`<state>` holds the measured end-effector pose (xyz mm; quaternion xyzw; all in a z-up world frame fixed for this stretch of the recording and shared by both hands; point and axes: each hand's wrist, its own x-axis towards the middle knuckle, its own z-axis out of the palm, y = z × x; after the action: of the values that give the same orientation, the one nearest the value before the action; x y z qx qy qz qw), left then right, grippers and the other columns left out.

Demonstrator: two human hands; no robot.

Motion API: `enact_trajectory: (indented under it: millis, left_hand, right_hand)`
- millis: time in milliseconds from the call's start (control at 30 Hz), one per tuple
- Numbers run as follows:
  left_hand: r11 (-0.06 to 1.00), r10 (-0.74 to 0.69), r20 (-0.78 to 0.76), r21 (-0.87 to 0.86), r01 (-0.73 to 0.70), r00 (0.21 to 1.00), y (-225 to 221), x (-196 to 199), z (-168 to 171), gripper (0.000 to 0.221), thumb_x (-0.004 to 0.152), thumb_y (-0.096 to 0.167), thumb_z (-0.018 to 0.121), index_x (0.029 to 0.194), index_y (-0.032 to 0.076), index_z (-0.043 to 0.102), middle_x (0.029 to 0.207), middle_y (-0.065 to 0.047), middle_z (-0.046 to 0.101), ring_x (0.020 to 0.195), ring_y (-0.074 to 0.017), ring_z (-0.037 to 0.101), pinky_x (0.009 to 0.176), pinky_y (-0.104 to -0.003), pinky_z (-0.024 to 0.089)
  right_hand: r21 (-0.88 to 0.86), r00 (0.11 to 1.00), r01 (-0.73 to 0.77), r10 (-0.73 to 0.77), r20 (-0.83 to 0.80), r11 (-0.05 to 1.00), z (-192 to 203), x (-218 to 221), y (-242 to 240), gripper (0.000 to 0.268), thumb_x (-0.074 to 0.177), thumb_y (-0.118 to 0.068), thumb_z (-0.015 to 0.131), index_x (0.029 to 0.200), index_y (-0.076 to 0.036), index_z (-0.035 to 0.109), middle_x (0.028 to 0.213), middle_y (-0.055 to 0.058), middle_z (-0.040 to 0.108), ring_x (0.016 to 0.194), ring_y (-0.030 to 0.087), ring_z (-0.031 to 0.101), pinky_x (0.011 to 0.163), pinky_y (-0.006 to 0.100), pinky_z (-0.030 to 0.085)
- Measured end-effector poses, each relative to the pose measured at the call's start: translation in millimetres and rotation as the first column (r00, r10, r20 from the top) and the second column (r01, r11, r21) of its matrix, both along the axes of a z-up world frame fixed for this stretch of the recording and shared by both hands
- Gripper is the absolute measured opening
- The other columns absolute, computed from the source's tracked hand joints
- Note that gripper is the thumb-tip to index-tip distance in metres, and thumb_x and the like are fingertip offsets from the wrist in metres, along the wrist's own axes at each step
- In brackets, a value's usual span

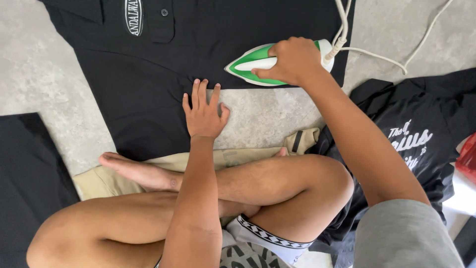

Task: The person is sitting on the floor ironing several black shirts with white printed text.

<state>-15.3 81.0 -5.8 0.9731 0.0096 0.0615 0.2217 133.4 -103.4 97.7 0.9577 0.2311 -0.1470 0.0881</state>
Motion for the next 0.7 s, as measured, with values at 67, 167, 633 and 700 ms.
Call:
enact_trajectory:
  millis: [67,167,633,700]
  left_hand:
    - [1.000,0.002,0.004,0.006,-0.002,1.000,0.1,-0.3,-1.2,0.046,0.075,0.028,0.057,0.120,0.014,0.059,0.132,-0.010,0.042,0.130,-0.0245,0.030,0.100,-0.050,0.027]
    - [1.000,0.001,0.009,0.006,-0.001,1.000,0.0,-0.2,-0.5,0.046,0.075,0.028,0.056,0.119,0.014,0.059,0.132,-0.010,0.042,0.130,-0.0240,0.030,0.099,-0.050,0.027]
    - [0.997,-0.044,0.203,0.068,0.031,0.978,-1.5,7.0,-12.2,0.044,0.078,0.031,0.050,0.119,0.019,0.059,0.130,-0.009,0.048,0.129,-0.0253,0.038,0.098,-0.049,0.028]
    - [0.990,-0.011,0.190,0.141,-0.016,0.982,-0.7,-3.4,-17.7,0.041,0.078,0.031,0.048,0.116,0.021,0.061,0.128,-0.008,0.050,0.128,-0.0244,0.040,0.100,-0.047,0.025]
  right_hand:
    - [0.021,1.000,0.001,-0.001,-0.012,1.000,1.8,-1.7,10.5,0.061,0.069,-0.071,0.063,0.084,-0.013,0.074,0.057,0.008,0.063,0.047,0.027,0.058,0.050,0.035,0.046]
    - [0.033,1.000,0.001,0.000,-0.015,0.999,-0.3,-5.4,22.6,0.059,0.070,-0.070,0.064,0.079,-0.012,0.074,0.054,0.008,0.062,0.043,0.027,0.056,0.046,0.034,0.044]
    - [-0.135,0.964,0.211,-0.229,-0.136,0.968,22.6,-17.4,-57.5,0.059,0.070,-0.073,0.052,0.083,-0.019,0.073,0.070,0.016,0.067,0.073,0.037,0.067,0.064,0.043,0.052]
    - [-0.140,0.951,0.247,-0.268,-0.152,0.959,19.8,-22.7,-65.4,0.060,0.067,-0.074,0.051,0.082,-0.020,0.072,0.068,0.016,0.066,0.070,0.036,0.067,0.064,0.041,0.052]
